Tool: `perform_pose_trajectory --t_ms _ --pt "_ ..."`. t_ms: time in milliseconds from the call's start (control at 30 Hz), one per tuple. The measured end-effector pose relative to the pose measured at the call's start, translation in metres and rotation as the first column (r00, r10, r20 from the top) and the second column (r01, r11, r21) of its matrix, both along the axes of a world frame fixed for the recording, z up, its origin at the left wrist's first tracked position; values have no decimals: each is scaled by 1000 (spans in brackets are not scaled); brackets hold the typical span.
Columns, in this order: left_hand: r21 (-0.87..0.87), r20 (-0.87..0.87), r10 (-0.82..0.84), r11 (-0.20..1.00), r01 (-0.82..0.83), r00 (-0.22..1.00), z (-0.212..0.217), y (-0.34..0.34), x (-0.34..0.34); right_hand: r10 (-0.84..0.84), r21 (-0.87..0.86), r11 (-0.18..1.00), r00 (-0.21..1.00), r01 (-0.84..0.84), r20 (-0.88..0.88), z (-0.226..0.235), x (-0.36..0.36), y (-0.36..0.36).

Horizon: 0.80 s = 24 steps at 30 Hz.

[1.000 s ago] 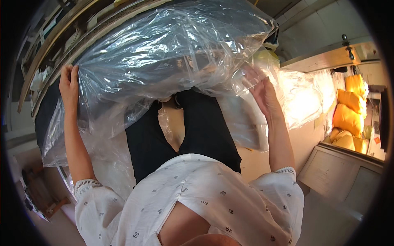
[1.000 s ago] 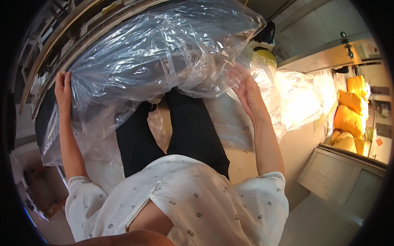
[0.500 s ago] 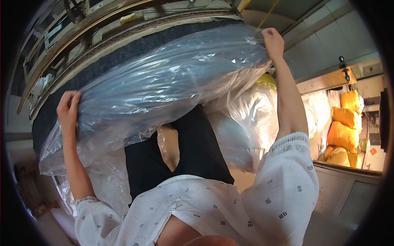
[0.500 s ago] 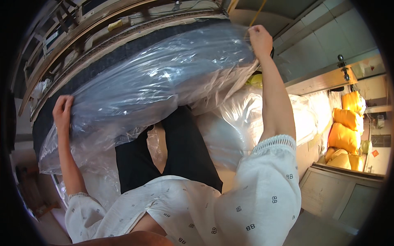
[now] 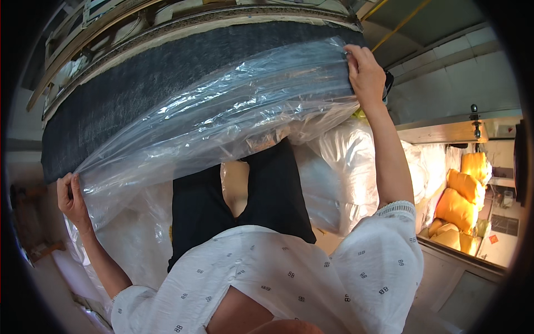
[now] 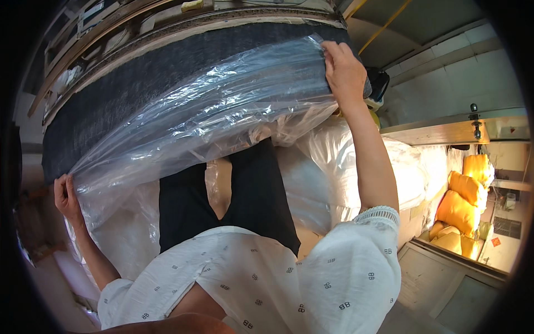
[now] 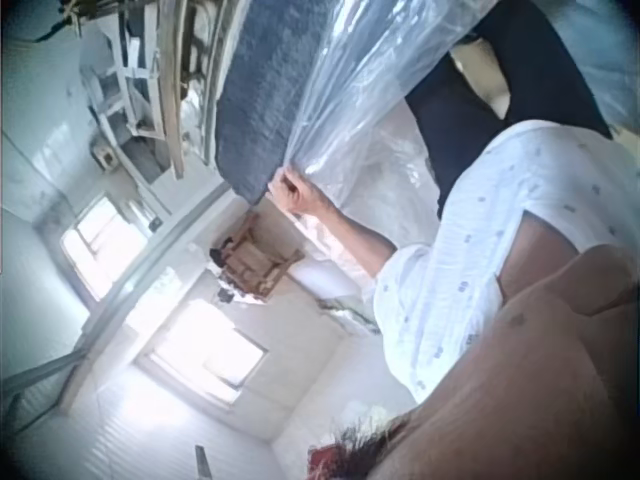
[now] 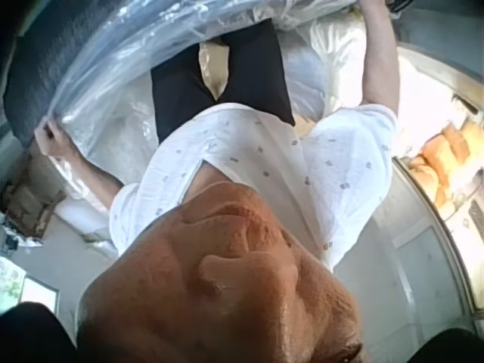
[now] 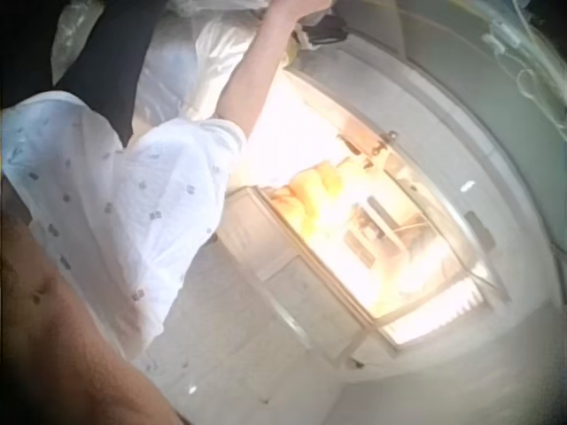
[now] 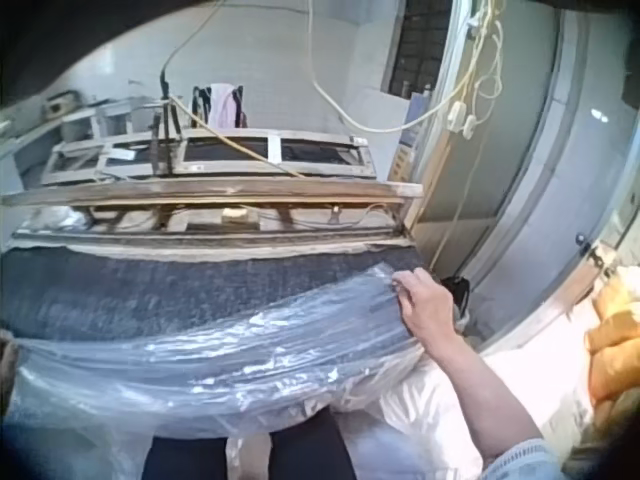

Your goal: The recorder is covering a dark gray seat or foam product with a large clear plastic sheet.

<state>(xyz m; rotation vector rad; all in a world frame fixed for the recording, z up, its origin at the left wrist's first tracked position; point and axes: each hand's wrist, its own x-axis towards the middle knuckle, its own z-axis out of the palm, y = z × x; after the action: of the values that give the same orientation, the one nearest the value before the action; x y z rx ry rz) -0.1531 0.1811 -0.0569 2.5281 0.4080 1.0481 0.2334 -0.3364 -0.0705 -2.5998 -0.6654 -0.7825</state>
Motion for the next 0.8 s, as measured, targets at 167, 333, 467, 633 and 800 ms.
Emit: perform_pose_trajectory --t_ms 167,333,467,633,800 --pt "-53 -35 33 998 -34 999 2 -14 -16 -23 -193 981 996 6 -89 1 -3 3" --pt "47 -16 15 999 -14 1000 1 -20 -34 9 -154 988 999 -15 -39 3 17 11" --pt "251 -107 159 959 -128 982 -14 -39 -66 -14 55 998 964 30 -264 -12 52 6" --pt "39 -291 85 996 -77 953 -56 -62 -103 209 149 975 893 -162 -398 -18 81 -2" --pt "-360 -11 320 883 -302 947 -30 -40 -35 422 479 840 863 -256 -277 -8 87 17"
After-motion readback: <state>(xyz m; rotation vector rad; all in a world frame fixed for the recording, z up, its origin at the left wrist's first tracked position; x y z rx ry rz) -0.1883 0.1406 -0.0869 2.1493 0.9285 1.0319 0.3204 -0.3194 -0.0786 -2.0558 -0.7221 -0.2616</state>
